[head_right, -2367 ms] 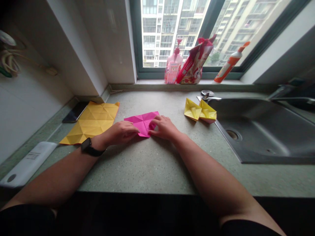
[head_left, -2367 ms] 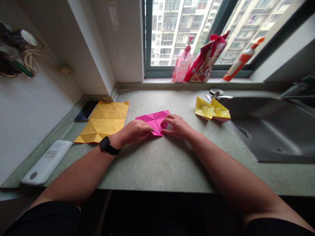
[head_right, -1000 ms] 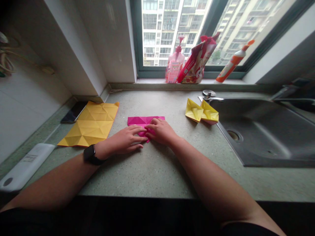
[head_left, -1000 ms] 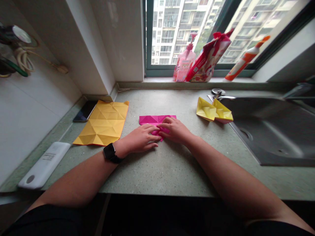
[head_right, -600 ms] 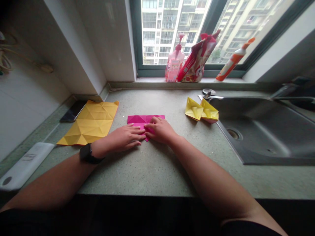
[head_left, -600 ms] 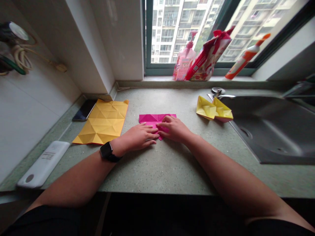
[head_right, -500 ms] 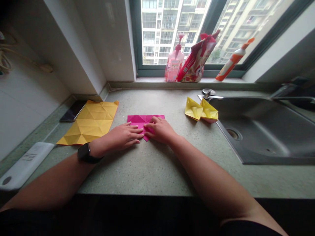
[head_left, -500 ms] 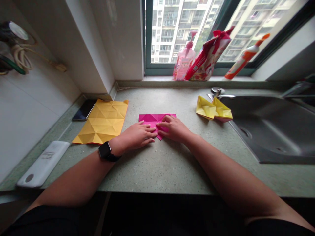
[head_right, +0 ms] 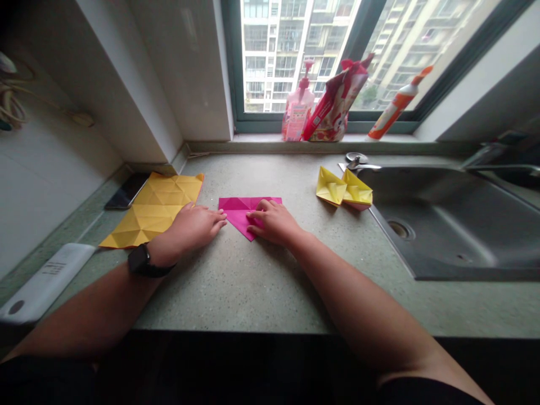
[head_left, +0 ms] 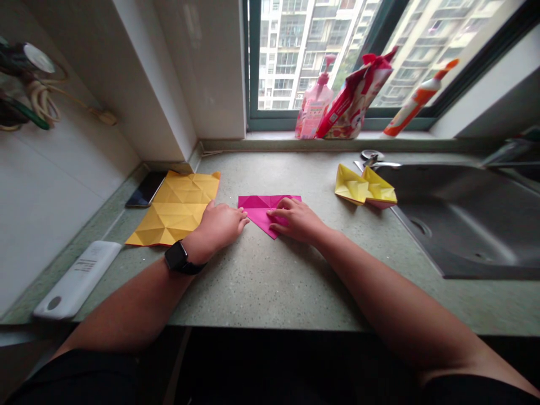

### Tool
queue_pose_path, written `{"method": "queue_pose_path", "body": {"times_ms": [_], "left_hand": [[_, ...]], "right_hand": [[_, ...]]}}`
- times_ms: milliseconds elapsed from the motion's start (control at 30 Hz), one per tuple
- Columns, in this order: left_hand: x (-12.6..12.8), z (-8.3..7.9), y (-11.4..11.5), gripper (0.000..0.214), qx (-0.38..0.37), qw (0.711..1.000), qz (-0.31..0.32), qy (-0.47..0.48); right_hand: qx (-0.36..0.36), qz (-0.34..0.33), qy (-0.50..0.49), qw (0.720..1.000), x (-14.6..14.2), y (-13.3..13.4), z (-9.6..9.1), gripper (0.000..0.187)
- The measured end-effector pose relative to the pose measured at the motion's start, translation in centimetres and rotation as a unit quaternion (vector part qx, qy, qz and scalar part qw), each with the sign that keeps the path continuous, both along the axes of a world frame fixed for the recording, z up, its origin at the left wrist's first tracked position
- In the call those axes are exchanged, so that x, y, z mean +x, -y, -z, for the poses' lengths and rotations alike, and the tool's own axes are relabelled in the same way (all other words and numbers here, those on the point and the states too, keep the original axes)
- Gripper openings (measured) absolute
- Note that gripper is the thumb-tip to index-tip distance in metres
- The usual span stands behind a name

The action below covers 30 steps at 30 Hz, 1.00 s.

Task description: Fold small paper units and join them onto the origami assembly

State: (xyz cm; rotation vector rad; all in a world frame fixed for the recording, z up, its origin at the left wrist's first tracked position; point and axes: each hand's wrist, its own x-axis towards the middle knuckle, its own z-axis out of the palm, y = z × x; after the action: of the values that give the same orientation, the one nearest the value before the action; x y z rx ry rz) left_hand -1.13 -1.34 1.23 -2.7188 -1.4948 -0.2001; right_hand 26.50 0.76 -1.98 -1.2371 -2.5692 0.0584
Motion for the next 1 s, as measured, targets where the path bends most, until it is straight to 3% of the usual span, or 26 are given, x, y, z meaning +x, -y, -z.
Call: {"method": "queue_pose_path", "body": {"times_ms": [233, 300, 400, 467, 533, 667, 800, 900, 1000], "left_hand": [[1.3, -0.6, 1.1, 0.036, 0.064, 0.995, -0.072, -0.013], [2.1, -0.8, 1.4, 0.031, 0.055, 0.998, 0.006, 0.023], [3.1, -0.4, 1.8, 0.028, 0.001, 0.978, 0.198, 0.059], [3.4, 0.0, 1.9, 0.031, -0.015, 0.967, 0.250, 0.054], [3.5, 0.2, 1.9, 0.034, -0.011, 0.971, 0.235, 0.041], [2.9, -0.1, 1.6, 0.036, 0.013, 0.991, 0.136, 0.012], [2.3, 0.0, 1.0, 0.031, 0.026, 0.997, 0.069, 0.017], [2.0, 0.6, 0.6, 0.030, 0.044, 0.998, 0.045, 0.026], [2.0, 1.0, 0.3, 0.033, 0.048, 0.998, 0.030, 0.025]], "right_hand": [[0.007, 0.002, 0.001, 1.000, -0.2, 0.1, -0.3, 0.030], [0.011, -0.001, 0.000, 1.000, -0.3, 0.2, -0.4, 0.028], [0.014, 0.003, -0.003, 1.000, -0.2, 0.1, -0.5, 0.022], [0.017, 0.016, -0.004, 1.000, 0.0, 0.0, -0.6, 0.023], [0.026, 0.032, -0.003, 0.999, 0.4, 0.0, -0.8, 0.022], [0.035, 0.034, 0.003, 0.999, 1.0, 0.2, -1.5, 0.018], [0.008, -0.052, -0.019, 0.998, 0.9, 0.4, -1.8, 0.019], [-0.033, -0.135, -0.028, 0.990, 0.6, 0.4, -1.8, 0.033], [-0.067, -0.162, -0.026, 0.984, 0.4, 0.5, -1.6, 0.044]]}}
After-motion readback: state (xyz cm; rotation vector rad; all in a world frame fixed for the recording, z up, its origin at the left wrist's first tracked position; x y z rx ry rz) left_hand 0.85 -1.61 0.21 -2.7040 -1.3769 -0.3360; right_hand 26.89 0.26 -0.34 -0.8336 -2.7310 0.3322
